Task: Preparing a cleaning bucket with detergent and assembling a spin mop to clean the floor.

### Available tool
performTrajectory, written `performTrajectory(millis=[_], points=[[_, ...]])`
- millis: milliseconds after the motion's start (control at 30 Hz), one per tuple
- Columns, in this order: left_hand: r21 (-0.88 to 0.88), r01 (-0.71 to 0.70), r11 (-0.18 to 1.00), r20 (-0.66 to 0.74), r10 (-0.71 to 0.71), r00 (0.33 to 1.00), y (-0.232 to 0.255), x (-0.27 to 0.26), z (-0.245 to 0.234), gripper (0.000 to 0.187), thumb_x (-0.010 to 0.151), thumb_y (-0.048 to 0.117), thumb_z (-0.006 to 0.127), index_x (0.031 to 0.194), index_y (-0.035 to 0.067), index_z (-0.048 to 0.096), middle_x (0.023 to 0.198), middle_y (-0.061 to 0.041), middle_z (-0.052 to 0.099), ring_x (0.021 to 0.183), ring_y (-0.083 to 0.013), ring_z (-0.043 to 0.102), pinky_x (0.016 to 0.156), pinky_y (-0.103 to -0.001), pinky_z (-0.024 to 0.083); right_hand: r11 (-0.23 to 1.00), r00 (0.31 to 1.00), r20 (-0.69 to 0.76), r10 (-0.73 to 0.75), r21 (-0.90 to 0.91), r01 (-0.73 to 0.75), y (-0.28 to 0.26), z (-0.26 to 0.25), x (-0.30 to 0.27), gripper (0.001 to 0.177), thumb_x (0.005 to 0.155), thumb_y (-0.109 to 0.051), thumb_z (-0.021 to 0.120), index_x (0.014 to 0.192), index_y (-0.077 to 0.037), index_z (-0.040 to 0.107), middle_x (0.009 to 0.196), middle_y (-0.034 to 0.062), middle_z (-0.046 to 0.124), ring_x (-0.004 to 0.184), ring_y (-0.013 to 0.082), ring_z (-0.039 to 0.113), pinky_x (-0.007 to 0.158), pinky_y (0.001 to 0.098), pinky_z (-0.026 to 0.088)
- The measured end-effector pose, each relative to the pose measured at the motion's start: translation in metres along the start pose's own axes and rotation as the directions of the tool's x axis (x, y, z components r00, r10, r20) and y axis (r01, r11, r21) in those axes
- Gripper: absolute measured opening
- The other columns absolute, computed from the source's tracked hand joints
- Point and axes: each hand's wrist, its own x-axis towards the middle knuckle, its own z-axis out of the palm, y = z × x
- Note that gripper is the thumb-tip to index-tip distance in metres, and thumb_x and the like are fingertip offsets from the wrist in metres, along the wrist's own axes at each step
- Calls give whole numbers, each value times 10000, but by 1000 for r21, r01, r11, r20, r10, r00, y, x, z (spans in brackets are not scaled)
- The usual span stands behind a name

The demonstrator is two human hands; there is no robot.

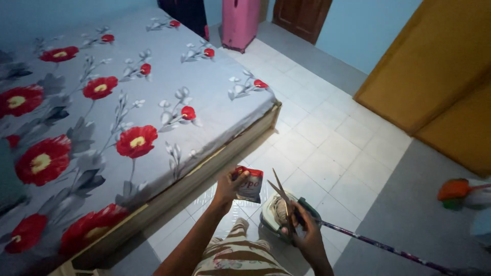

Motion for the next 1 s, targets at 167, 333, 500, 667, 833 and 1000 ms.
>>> performTrajectory(millis=[167, 333, 500, 667, 833, 1000], points=[[28, 19, 999, 69, -21, 997, 10, 4, 10, 210, 938, 225, 735, 975, 22, 693, 833, -52, 716, 730, -131, 699, 643, -308, 592, 985, 999, -47, -26, -169, 18, -25, 6, 5, 907, 709, -292, 887, 1499, -122, 477, 1246, 107, 654, 1230, 241, 621, 1065, 397, 459], [54, 55, 997, 124, -61, 990, 18, 2, 15, 199, 950, 219, 708, 1007, 29, 706, 836, -51, 730, 724, -120, 698, 648, -288, 579, 979, 998, -60, 18, -204, -29, -19, 14, 5, 930, 708, -295, 883, 1543, -166, 494, 1118, 144, 694, 1108, 263, 689, 1074, 396, 511], [121, 40, 992, 170, -60, 984, 23, -3, 13, 210, 956, 219, 722, 1003, 14, 716, 843, -68, 745, 730, -125, 701, 663, -286, 573, 981, 998, -47, -46, -191, 37, -25, 21, 6, 898, 711, -301, 897, 1492, -141, 485, 1370, 112, 635, 1256, 257, 621, 1069, 424, 474], [163, 47, 985, 168, -75, 983, 7, -1, 11, 208, 949, 219, 717, 1004, 18, 718, 856, -70, 747, 740, -128, 703, 667, -284, 574, 951, 996, -34, 84, -295, -90, -52, 24, -5, 891, 711, -319, 893, 1507, -194, 512, 1337, 99, 656, 1232, 251, 621, 1076, 418, 478], [200, 51, 978, 180, -88, 980, 17, -3, 20, 214, 937, 224, 710, 1004, 21, 713, 848, -79, 741, 720, -142, 709, 648, -290, 585, 950, 990, -21, 142, -278, -142, -37, 19, -6, 925, 738, -336, 880, 1540, -226, 431, 1234, 96, 682, 1140, 223, 659, 1043, 382, 515], [136, 52, 989, 228, -83, 970, 8, 3, 25, 240, 946, 228, 726, 1025, 2, 715, 855, -72, 737, 732, -131, 698, 660, -290, 576, 980, 995, -33, 99, -172, -103, -38, 13, -10, 853, 740, -283, 877, 1507, -214, 509, 1233, 123, 701, 1125, 248, 697, 1028, 397, 543]])
